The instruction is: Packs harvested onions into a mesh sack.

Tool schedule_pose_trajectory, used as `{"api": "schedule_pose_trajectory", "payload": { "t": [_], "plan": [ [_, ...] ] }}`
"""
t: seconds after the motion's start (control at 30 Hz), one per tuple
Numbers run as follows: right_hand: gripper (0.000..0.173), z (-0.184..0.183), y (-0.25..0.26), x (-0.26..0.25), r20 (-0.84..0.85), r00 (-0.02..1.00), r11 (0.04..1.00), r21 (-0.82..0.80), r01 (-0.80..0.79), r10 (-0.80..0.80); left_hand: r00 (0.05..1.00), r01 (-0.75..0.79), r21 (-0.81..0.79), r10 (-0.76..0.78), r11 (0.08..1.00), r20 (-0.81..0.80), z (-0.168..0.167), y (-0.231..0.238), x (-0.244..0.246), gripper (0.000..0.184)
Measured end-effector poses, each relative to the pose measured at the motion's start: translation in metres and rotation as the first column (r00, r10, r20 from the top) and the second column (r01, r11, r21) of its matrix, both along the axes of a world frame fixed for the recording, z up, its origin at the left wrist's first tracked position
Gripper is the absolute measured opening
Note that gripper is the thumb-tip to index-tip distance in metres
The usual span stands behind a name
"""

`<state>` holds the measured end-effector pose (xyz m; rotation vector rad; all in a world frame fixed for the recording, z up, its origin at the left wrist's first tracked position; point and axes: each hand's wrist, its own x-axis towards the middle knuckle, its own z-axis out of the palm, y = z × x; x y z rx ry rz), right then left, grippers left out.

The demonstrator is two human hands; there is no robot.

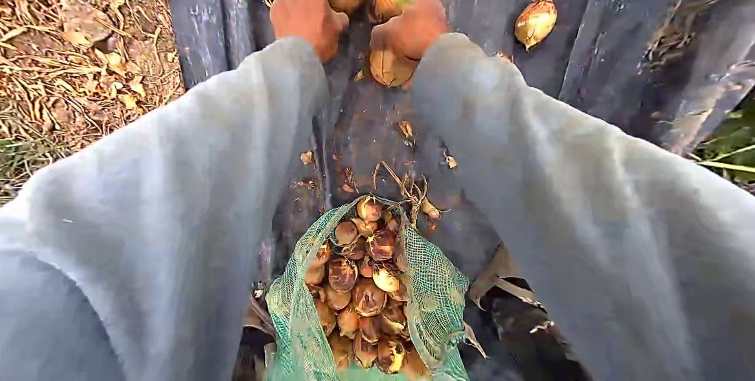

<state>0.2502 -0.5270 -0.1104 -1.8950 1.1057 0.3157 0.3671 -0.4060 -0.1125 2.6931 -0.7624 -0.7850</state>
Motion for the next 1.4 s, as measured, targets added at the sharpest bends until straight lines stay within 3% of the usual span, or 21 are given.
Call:
{"api": "schedule_pose_trajectory", "payload": {
  "t": [0.07,0.13,0.2,0.27,0.3,0.33,0.37,0.43,0.5,0.57,0.67,0.77,0.83,0.9,0.97,1.03,1.1,1.17,1.23,1.3,1.4],
  "plan": [
    [0.117,0.002,0.009,-0.032,0.181,0.983,0.986,0.164,-0.017,-0.013,0.974,-0.161,-0.261,0.111,0.952,-0.197,-0.002,0.022,-0.011,0.089],
    [0.118,0.023,0.046,-0.092,0.321,0.94,0.939,0.345,0.001,-0.119,0.787,-0.424,-0.408,0.106,0.808,-0.608,0.012,0.062,-0.053,0.09],
    [0.114,0.061,0.1,-0.177,0.269,0.948,0.845,0.534,0.002,-0.172,0.482,-0.608,-0.243,0.109,0.756,-0.869,0.048,0.123,-0.121,0.086],
    [0.093,0.092,0.136,-0.263,0.086,0.996,0.685,0.723,-0.089,0.038,0.278,-0.513,-0.024,0.139,0.858,-0.951,0.076,0.193,-0.185,0.084],
    [0.077,0.1,0.138,-0.29,0.048,0.977,0.613,0.772,-0.169,0.209,0.242,-0.37,0.028,0.125,0.929,-0.962,0.082,0.221,-0.208,0.083],
    [0.063,0.105,0.127,-0.303,0.018,0.929,0.599,0.76,-0.253,0.369,0.265,-0.211,0.024,0.08,0.977,-0.961,0.084,0.239,-0.224,0.077],
    [0.053,0.106,0.104,-0.302,-0.027,0.879,0.651,0.683,-0.331,0.476,0.327,-0.101,0.001,0.034,0.995,-0.944,0.084,0.248,-0.237,0.07],
    [0.044,0.099,0.038,-0.273,-0.138,0.874,0.857,0.313,-0.409,0.467,0.508,-0.1,-0.008,0.044,0.995,-0.86,0.08,0.244,-0.255,0.06],
    [0.055,0.075,-0.042,-0.22,-0.24,0.895,0.907,-0.106,-0.408,0.375,0.697,-0.129,0.012,0.1,0.992,-0.71,0.061,0.221,-0.263,0.056],
    [0.072,0.046,-0.11,-0.167,-0.271,0.924,0.895,-0.283,-0.344,0.269,0.813,-0.092,0.117,0.142,0.989,-0.565,0.04,0.19,-0.269,0.06],
    [0.083,0.005,-0.147,-0.114,-0.355,0.921,0.948,-0.204,-0.243,0.16,0.898,-0.015,0.311,0.149,0.95,-0.413,0.016,0.153,-0.29,0.063],
    [0.078,-0.015,-0.105,-0.117,-0.37,0.925,0.963,-0.212,-0.169,0.081,0.928,0.039,0.357,0.099,0.933,-0.36,0.009,0.145,-0.311,0.056],
    [0.07,-0.015,-0.065,-0.144,-0.25,0.968,0.969,-0.238,-0.062,0.001,0.92,0.095,0.324,0.041,0.941,-0.39,0.014,0.153,-0.318,0.056],
    [0.063,0.006,-0.006,-0.19,-0.089,0.995,0.99,-0.138,0.022,-0.035,0.899,0.125,0.267,0.005,0.956,-0.439,0.034,0.164,-0.326,0.055],
    [0.053,0.06,0.065,-0.232,-0.028,0.993,0.989,0.099,-0.109,0.112,0.851,0.148,0.323,0.045,0.935,-0.523,0.053,0.176,-0.332,0.056],
    [0.041,0.105,0.131,-0.278,-0.082,0.93,0.894,0.318,-0.316,0.358,0.799,0.178,0.426,0.122,0.887,-0.589,0.075,0.204,-0.349,0.058],
    [0.055,0.134,0.176,-0.309,-0.211,0.839,0.846,0.322,-0.425,0.501,0.812,0.158,0.433,0.133,0.887,-0.568,0.109,0.244,-0.379,0.055],
    [0.082,0.154,0.194,-0.322,-0.409,0.768,0.868,0.287,-0.404,0.493,0.905,0.116,0.268,0.01,0.956,-0.426,0.154,0.281,-0.409,0.052],
    [0.096,0.164,0.191,-0.332,-0.64,0.605,0.881,0.358,-0.31,0.473,0.974,0.106,0.018,-0.1,0.994,-0.206,0.192,0.313,-0.427,0.055],
    [0.087,0.17,0.176,-0.346,-0.741,0.449,0.866,0.443,-0.232,0.499,0.99,0.137,-0.012,-0.138,0.99,-0.024,0.216,0.34,-0.42,0.055],
    [0.053,0.204,0.154,-0.357,-0.678,0.413,0.79,0.568,-0.231,0.609,0.975,0.092,0.105,-0.111,0.99,0.194,0.23,0.367,-0.387,0.054]
  ]
}}
